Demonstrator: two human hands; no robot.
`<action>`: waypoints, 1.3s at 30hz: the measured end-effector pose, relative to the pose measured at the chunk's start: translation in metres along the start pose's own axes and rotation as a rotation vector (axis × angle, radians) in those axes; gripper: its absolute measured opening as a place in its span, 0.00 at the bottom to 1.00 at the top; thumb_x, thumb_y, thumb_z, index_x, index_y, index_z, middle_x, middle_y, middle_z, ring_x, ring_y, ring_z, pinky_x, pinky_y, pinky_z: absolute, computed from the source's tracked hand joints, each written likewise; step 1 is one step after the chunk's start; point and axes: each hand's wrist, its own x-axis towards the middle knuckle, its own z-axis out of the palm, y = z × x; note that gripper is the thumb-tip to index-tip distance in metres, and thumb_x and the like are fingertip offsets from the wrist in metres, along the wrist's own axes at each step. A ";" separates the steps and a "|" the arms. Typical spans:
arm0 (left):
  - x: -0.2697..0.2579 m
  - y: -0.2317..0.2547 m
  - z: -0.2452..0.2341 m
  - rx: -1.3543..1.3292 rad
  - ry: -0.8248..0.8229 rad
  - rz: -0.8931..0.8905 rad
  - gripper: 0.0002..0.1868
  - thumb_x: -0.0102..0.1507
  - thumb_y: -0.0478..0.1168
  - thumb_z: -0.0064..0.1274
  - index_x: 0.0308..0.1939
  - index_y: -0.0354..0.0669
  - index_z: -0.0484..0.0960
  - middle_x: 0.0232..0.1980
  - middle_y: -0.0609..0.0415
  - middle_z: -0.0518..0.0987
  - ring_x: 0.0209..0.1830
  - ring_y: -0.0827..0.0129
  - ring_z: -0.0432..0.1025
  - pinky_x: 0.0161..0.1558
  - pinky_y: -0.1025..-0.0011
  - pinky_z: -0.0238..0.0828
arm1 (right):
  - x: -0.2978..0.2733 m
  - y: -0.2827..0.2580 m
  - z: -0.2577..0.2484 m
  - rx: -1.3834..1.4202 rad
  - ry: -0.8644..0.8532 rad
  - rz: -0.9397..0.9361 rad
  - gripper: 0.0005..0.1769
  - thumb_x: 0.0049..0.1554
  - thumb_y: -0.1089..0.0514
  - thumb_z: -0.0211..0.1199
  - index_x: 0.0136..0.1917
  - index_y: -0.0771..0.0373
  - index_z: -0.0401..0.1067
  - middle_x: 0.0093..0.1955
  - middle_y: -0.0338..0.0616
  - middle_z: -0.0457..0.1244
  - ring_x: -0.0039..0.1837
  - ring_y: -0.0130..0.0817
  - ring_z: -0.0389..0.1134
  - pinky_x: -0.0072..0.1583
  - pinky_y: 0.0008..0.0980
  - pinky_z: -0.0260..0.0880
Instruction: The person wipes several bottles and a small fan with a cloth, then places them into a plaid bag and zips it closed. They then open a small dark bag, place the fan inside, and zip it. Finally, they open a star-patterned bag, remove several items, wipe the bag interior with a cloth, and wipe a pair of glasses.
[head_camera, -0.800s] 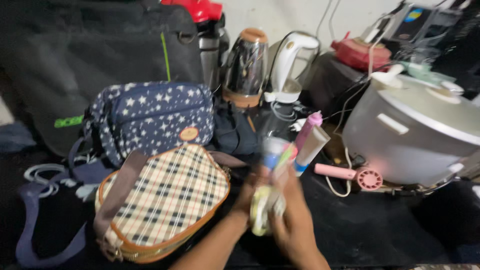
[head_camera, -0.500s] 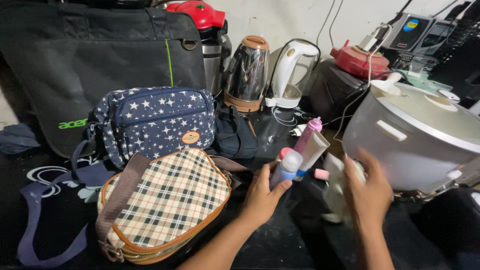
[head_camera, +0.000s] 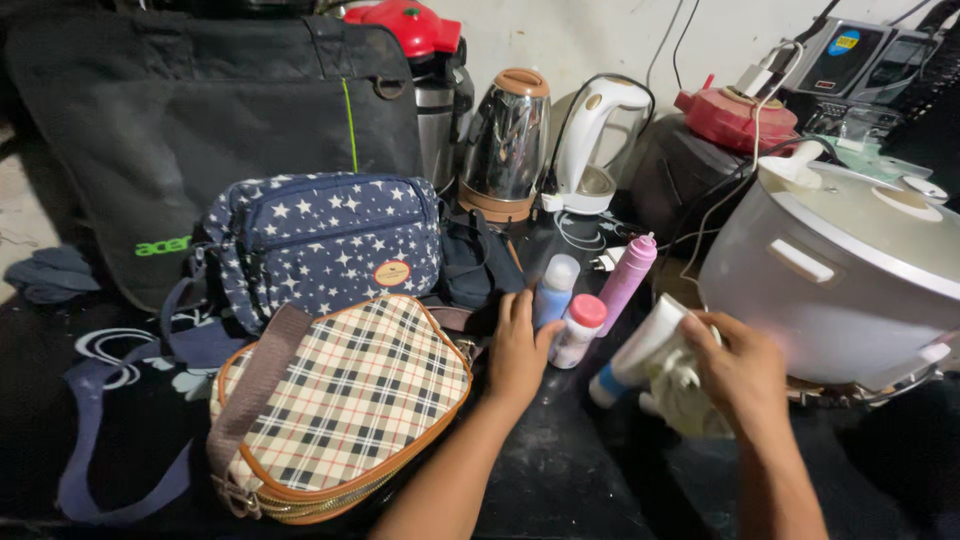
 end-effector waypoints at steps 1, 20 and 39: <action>0.002 0.000 0.000 -0.031 0.018 0.029 0.36 0.62 0.46 0.61 0.69 0.35 0.65 0.64 0.38 0.71 0.62 0.41 0.70 0.58 0.55 0.69 | -0.006 0.006 -0.005 0.011 -0.033 0.047 0.19 0.65 0.49 0.65 0.60 0.65 0.82 0.36 0.63 0.68 0.33 0.44 0.66 0.39 0.41 0.62; -0.092 0.035 -0.013 -0.811 -0.774 -0.508 0.32 0.74 0.62 0.35 0.59 0.33 0.68 0.37 0.46 0.78 0.26 0.67 0.75 0.27 0.66 0.74 | -0.091 -0.014 0.001 0.999 0.202 -0.151 0.20 0.64 0.54 0.47 0.62 0.66 0.71 0.52 0.48 0.71 0.49 0.36 0.75 0.50 0.34 0.79; -0.097 0.036 -0.026 -0.257 -0.357 0.238 0.27 0.83 0.59 0.32 0.51 0.39 0.74 0.41 0.40 0.81 0.39 0.44 0.77 0.42 0.56 0.70 | -0.106 0.001 0.073 0.833 0.055 -0.338 0.29 0.61 0.60 0.60 0.72 0.73 0.59 0.67 0.57 0.61 0.62 0.39 0.65 0.61 0.39 0.67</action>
